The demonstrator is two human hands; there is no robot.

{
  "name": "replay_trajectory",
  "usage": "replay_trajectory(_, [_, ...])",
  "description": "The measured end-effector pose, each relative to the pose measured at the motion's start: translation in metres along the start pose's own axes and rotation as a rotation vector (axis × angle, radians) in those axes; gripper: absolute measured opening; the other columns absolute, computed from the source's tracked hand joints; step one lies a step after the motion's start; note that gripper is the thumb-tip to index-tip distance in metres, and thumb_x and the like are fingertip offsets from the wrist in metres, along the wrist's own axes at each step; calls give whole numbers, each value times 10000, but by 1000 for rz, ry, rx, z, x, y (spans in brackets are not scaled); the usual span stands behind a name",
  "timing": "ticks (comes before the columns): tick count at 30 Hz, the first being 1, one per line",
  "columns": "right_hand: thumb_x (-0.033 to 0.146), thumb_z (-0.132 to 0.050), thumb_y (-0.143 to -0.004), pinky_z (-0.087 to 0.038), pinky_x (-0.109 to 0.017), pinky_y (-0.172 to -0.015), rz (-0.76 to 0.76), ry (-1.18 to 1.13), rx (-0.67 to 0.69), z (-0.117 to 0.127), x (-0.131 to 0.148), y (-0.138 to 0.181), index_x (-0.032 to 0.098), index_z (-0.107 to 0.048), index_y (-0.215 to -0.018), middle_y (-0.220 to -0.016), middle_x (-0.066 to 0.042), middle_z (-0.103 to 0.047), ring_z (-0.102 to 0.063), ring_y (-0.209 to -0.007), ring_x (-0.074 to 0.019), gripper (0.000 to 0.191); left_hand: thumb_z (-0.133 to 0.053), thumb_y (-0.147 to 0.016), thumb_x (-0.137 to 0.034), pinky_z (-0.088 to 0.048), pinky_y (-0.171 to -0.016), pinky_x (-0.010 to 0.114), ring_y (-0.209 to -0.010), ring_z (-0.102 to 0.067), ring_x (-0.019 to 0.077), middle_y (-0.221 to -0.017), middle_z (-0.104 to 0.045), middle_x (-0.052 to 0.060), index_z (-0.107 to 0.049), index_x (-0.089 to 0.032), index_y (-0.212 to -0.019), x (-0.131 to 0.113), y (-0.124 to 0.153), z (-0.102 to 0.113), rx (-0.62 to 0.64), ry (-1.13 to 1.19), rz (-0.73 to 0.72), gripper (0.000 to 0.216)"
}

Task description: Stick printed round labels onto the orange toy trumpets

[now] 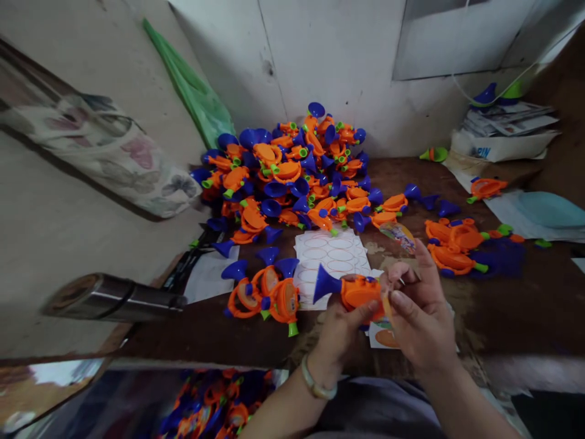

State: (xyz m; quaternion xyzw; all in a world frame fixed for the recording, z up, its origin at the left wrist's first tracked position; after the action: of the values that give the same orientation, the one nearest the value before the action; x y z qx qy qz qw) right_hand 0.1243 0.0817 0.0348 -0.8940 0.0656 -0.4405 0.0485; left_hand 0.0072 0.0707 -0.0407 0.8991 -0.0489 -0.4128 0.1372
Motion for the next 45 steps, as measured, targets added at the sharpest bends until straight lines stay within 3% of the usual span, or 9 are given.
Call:
replay_trajectory(3, [131,-899,-851,-622,-162,-716,116,164,-47,6,4,3,516,-652,-1418,-955,68,-720,-675,-810,-91,729,-1043,-586,-368,-616,-924,366,-914,-794,240,-971,-821,31,-695,-219,-1027,-5,-7,11,-48,9,-51,580])
replay_trajectory(5, [76,-860,-852,-628,-175,-770,205,288,-85,9,7,6,512,-604,-1448,-986,70,-717,-694,-859,-92,782,-1049,-590,-383,-607,-1003,400,-1049,-798,277,-1161,-825,67,-693,-241,-1121,-8,-7,13,-55,11,-76,655])
replay_trajectory(8, [106,-847,-857,-648,-233,-800,273,413,-118,11,7,9,462,-543,-1483,-1007,55,-701,-711,-907,-122,782,-1039,-633,-396,-568,-1131,475,-1323,-722,348,-1559,-672,108,-642,-325,-1349,-14,1,5,41,37,-117,822])
replay_trajectory(10, [153,-842,-873,-657,-257,-752,250,450,-123,10,4,10,440,-504,-1500,-1009,47,-691,-712,-892,-142,768,-993,-708,-413,-525,-1198,541,-1432,-654,387,-1661,-582,121,-599,-360,-1448,-18,7,-4,153,79,-152,840])
replay_trajectory(14, [169,-835,-878,-660,-281,-698,232,475,-132,6,4,12,410,-453,-1521,-1011,29,-691,-715,-859,-163,786,-942,-786,-363,-489,-1238,596,-1490,-601,413,-1670,-572,126,-633,-352,-1448,-25,16,-7,260,88,-260,731])
replay_trajectory(19, [148,-831,-875,-652,-283,-687,255,501,-141,2,7,14,400,-450,-1519,-1022,19,-689,-712,-845,-165,790,-921,-851,-341,-496,-1245,529,-1497,-599,355,-1657,-582,94,-656,-356,-1400,-29,20,-7,274,-33,-391,609])
replay_trajectory(33, [127,-815,-885,-670,-276,-719,242,478,-128,2,3,16,412,-445,-1527,-1006,46,-683,-723,-847,-150,794,-934,-815,-488,-525,-1202,555,-1401,-673,370,-1567,-648,105,-676,-313,-1249,-34,16,-8,171,-159,-436,534])
replay_trajectory(41, [154,-803,-899,-649,-287,-729,244,500,-134,2,1,16,411,-442,-1522,-1007,42,-682,-715,-862,-158,764,-872,-884,-438,-487,-1226,561,-1393,-669,360,-1486,-703,91,-712,-307,-1239,-28,13,0,67,-192,-476,411])
replay_trajectory(45, [163,-767,-943,-645,-322,-724,358,552,-123,-3,8,16,406,-457,-1496,-966,41,-712,-730,-845,-177,678,-881,-867,-463,-520,-1194,549,-1370,-689,363,-1435,-745,93,-724,-291,-1185,-32,14,-2,51,-172,-510,395])
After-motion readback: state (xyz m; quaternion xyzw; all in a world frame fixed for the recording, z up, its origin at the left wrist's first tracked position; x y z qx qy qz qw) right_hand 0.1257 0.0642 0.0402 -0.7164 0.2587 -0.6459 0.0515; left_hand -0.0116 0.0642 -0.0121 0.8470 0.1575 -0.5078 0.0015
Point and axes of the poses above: each hand's wrist, its own y-axis away from the middle knuckle, its own z-axis out of the back of the hand, x = y × z, the point moved 7 cm from there along -y, towards the middle knuckle
